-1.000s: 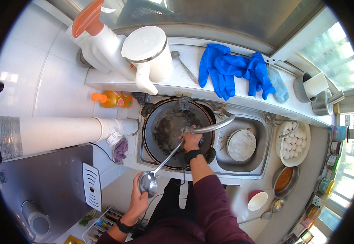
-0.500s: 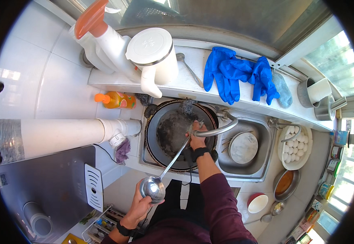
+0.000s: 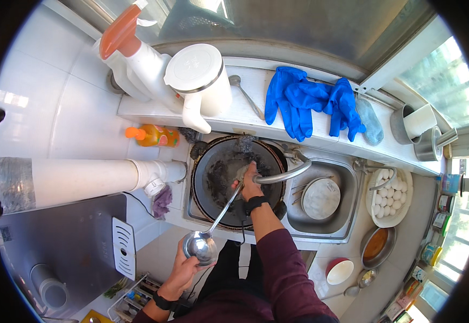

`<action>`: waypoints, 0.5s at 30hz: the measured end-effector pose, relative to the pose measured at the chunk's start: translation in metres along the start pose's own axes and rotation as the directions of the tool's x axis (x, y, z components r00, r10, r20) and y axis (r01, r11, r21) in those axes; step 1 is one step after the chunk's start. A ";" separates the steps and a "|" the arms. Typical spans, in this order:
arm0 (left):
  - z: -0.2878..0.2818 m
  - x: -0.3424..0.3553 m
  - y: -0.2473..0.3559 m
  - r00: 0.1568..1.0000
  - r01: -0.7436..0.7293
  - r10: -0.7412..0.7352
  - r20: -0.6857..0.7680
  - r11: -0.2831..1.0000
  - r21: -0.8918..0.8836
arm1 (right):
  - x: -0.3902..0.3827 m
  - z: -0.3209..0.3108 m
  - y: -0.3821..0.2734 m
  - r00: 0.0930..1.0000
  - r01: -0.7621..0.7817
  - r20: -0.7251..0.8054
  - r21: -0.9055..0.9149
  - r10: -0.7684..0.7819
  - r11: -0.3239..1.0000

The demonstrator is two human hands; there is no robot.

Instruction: The person washes a ladle, a red bowl, and a white plate in a kitchen sink using a sponge and running water. They scrub each item and rinse it under the tap.

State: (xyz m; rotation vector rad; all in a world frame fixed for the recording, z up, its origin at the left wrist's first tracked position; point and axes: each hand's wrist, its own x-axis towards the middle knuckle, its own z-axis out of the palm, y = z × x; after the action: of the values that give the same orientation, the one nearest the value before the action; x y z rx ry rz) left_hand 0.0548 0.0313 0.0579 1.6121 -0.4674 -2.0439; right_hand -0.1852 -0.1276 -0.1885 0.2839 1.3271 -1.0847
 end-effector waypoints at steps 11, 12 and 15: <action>-0.011 -0.002 -0.003 0.998 0.017 -0.021 -0.058 0.997 -0.078 | 0.049 -0.051 0.018 0.940 0.156 0.260 0.253 -0.222 0.955; -0.012 0.001 -0.005 0.998 0.007 -0.012 -0.066 0.998 -0.070 | 0.040 -0.052 0.012 0.939 0.072 0.307 0.267 -0.155 0.961; -0.014 0.007 -0.006 0.996 -0.018 0.013 -0.088 0.999 -0.049 | 0.008 -0.048 -0.008 0.924 -0.123 0.381 0.315 -0.007 0.941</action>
State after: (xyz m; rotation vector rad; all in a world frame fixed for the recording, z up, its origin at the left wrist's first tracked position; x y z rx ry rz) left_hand 0.0663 0.0331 0.0455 1.6555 -0.3932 -1.9493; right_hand -0.2228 -0.1006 -0.2066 0.3423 0.7822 -1.2419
